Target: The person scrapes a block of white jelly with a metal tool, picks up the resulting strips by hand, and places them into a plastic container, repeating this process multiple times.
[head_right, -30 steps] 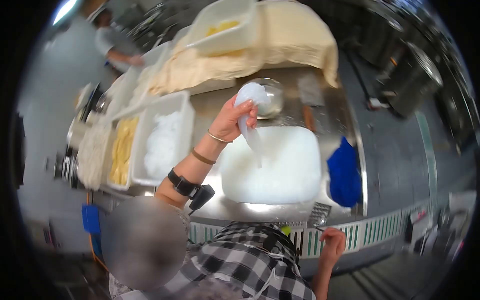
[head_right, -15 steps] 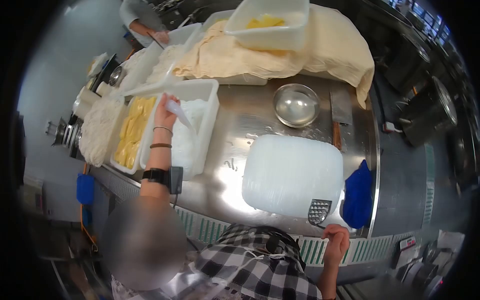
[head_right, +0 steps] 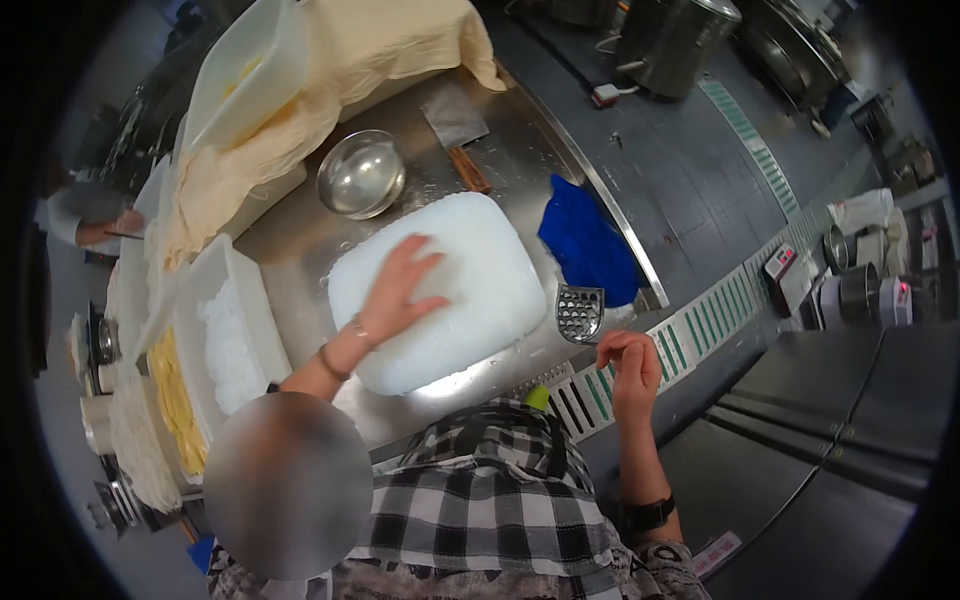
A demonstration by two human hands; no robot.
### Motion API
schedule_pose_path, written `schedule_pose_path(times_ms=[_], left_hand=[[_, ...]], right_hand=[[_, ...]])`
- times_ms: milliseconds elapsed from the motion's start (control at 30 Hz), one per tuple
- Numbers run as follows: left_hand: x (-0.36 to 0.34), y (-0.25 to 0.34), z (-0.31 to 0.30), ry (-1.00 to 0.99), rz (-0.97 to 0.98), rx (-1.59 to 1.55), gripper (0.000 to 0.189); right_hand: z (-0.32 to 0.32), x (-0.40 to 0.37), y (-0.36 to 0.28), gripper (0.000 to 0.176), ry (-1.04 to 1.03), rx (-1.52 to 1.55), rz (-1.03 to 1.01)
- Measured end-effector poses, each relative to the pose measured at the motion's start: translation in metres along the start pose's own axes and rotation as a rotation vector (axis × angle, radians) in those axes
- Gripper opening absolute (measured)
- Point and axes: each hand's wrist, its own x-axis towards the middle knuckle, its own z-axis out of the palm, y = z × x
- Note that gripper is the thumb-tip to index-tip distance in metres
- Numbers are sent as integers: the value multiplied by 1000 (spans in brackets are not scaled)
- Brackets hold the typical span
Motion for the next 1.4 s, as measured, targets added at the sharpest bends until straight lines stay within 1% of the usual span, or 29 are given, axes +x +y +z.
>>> schedule_pose_path(times_ms=[33,100,133,200,233,300,333,400,433,500,533,600,633,667,700,733,767,800,867,933,1000,1033,1067,1100,1167,1233,1300,1333,1400], left_hand=[[18,11,15,-109,100,-11,62],[49,31,44,-240,311,93,71],[60,33,60,-248,323,90,71],[79,34,91,-506,481,204,73],[89,41,97,-511,491,202,73],[105,51,105,-890,398,314,59],[107,49,112,-895,406,314,59],[109,40,129,-908,269,154,42],[112,39,130,-911,273,157,42],[116,35,129,-769,4,12,30],[117,29,126,-769,5,14,30],[115,12,116,-307,105,-269,22],[116,15,97,-249,-67,-367,18],[114,13,81,-186,-217,-512,18],[109,7,67,-119,-366,-656,18],[100,-2,55,-37,-428,-858,18],[88,-9,41,33,-477,-940,17],[73,-14,32,44,-482,-937,17],[40,-18,20,126,-473,-705,15],[6,-6,15,103,-511,-532,12],[-17,25,18,-17,-409,-405,10],[-23,41,24,-68,-219,-366,12],[-24,54,32,-119,-31,-329,15],[-19,58,40,-111,-40,-339,15],[1,58,50,-71,28,-107,32],[31,53,52,-34,-145,162,57],[47,31,65,-19,-246,229,76],[53,23,70,-13,-252,224,76],[63,6,75,-125,-421,317,82]], right_hand=[[-6,-4,-2,21,15,-25,-7],[-16,-15,-4,21,66,-13,-13],[-21,-20,-4,21,100,-2,-16],[-29,-32,-4,21,147,0,-16],[-33,-37,-4,22,179,1,-14],[-41,-46,-4,22,212,5,-10],[-44,-50,-5,22,234,8,-4],[-49,-55,-5,22,253,14,-6],[-50,-56,-4,22,262,17,-6],[-49,-55,-5,23,268,25,-4],[-48,-53,-6,23,267,29,0],[-47,-46,-2,23,245,32,23],[-46,-41,0,22,221,33,46],[-44,-33,3,22,212,36,46],[-40,-23,7,22,148,-4,74],[-35,-12,10,22,83,-45,103],[-26,1,11,21,39,-72,123],[-18,17,13,20,-33,-109,118],[6,53,18,19,-160,-170,95],[34,93,28,19,-269,-206,70],[62,131,40,19,-359,-234,66],[77,148,45,20,-394,-251,75],[90,163,50,20,-405,-262,42],[101,176,55,21,-417,-273,11],[119,190,56,22,-412,-282,21],[125,195,53,22,-408,-290,26],[127,195,51,23,-359,-231,21],[126,194,48,23,-365,-238,22],[118,190,43,23,-335,-270,59]])
